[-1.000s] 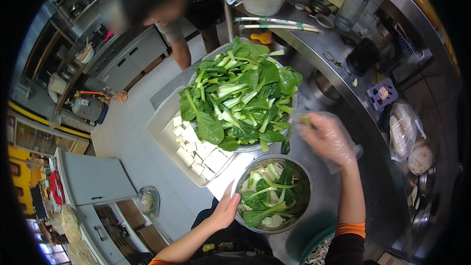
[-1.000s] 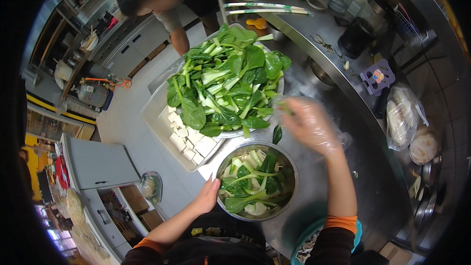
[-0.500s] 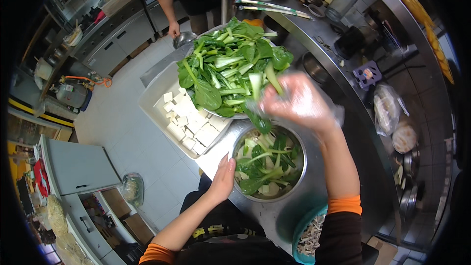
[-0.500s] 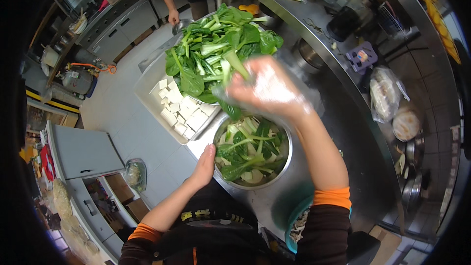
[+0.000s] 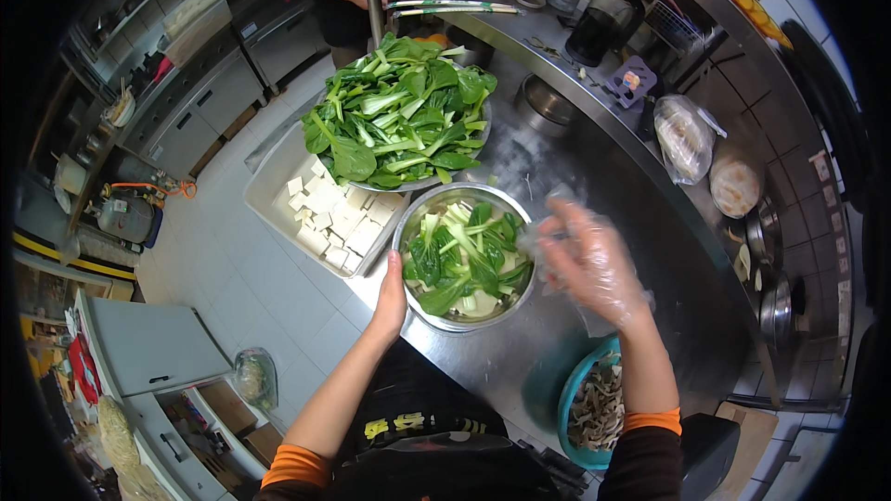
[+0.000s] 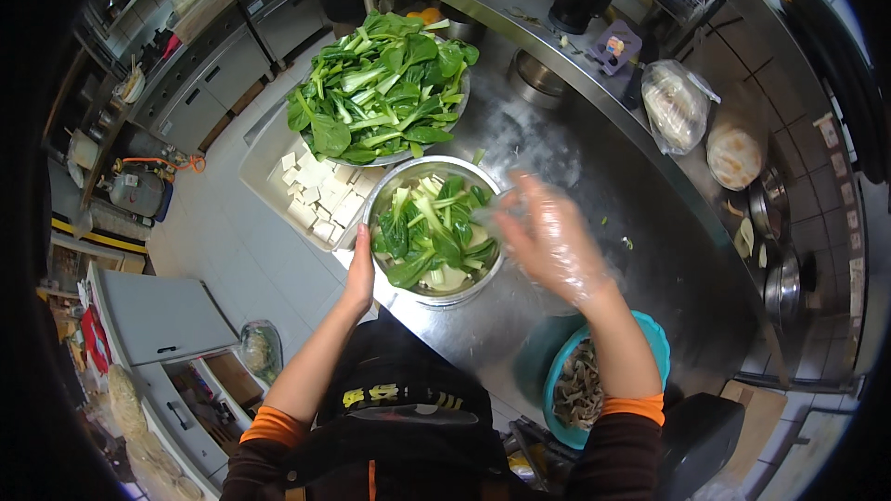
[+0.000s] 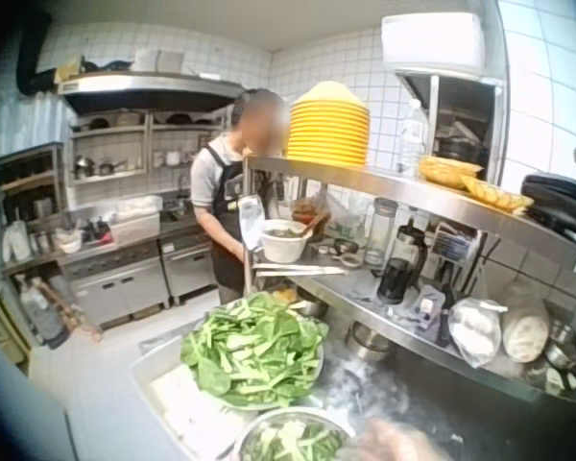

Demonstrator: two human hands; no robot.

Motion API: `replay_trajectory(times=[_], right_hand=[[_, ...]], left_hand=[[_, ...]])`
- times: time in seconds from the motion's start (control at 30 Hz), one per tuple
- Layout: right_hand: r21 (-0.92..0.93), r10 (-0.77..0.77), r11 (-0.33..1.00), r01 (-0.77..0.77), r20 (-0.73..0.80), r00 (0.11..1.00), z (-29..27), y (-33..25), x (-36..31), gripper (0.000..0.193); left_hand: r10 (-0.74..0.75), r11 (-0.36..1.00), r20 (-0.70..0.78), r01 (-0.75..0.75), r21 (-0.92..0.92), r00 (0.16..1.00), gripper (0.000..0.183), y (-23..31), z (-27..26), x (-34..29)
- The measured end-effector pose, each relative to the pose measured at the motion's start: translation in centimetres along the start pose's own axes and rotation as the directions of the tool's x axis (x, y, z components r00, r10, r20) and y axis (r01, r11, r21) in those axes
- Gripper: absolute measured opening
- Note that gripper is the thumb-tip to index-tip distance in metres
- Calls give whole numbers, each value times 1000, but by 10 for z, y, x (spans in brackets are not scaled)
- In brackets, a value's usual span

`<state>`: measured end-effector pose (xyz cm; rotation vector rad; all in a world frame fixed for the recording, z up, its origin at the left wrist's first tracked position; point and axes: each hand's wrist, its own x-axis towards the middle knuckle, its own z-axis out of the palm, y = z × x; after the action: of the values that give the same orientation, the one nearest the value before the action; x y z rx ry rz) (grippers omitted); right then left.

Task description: The person assembles multiple noodle bowls by layering sliced potatoes, green leafy vegetables, and shredded ingredients into metal bowls. They move between the prep counter and a storage shelf, placing completed bowls on the shelf and retrieving more bowls to continue assembly.

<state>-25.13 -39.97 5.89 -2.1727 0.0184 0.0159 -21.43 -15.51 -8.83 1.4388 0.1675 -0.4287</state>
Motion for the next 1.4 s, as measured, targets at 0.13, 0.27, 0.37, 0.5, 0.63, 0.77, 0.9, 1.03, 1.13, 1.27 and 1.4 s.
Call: replay_trajectory(times=[0.13,0.27,0.37,0.5,0.63,0.77,0.9,1.03,1.13,1.27,1.4], right_hand=[[171,250,959,-226,-133,959,-5,69,-41,22],[-128,512,852,-508,410,755,64,178,-50,24],[486,541,517,-705,453,708,132,216,-68,37],[801,393,298,-518,392,832,171,219,-69,53],[877,211,60,-477,456,865,163,208,-69,64],[876,313,223,-428,352,882,177,201,-68,59],[868,501,389,-308,81,862,202,188,-70,42],[719,614,600,-351,-133,778,211,157,-104,35],[772,636,566,-290,-184,749,228,118,-149,22],[826,740,468,-314,-173,650,273,57,-178,40],[881,683,392,-264,-86,726,338,-26,-148,50]], left_hand=[[11,1000,-6,-11,-15,1000,78,3,-1,5],[-3,995,-15,1,-101,1000,73,-7,-3,14],[-27,989,-19,24,-146,999,68,-15,-7,19],[-44,991,-6,43,-127,999,70,-20,-13,21],[-33,996,-36,30,-81,999,69,-18,-16,23],[9,999,203,-16,35,979,58,-6,-22,33],[-41,995,328,10,98,944,52,-4,-34,38],[-73,990,352,26,136,933,52,-16,-56,9],[58,990,431,-108,92,901,47,-14,-94,-27],[197,922,563,-347,173,803,47,21,-186,-50],[211,944,533,-312,107,819,48,68,-289,-44]])
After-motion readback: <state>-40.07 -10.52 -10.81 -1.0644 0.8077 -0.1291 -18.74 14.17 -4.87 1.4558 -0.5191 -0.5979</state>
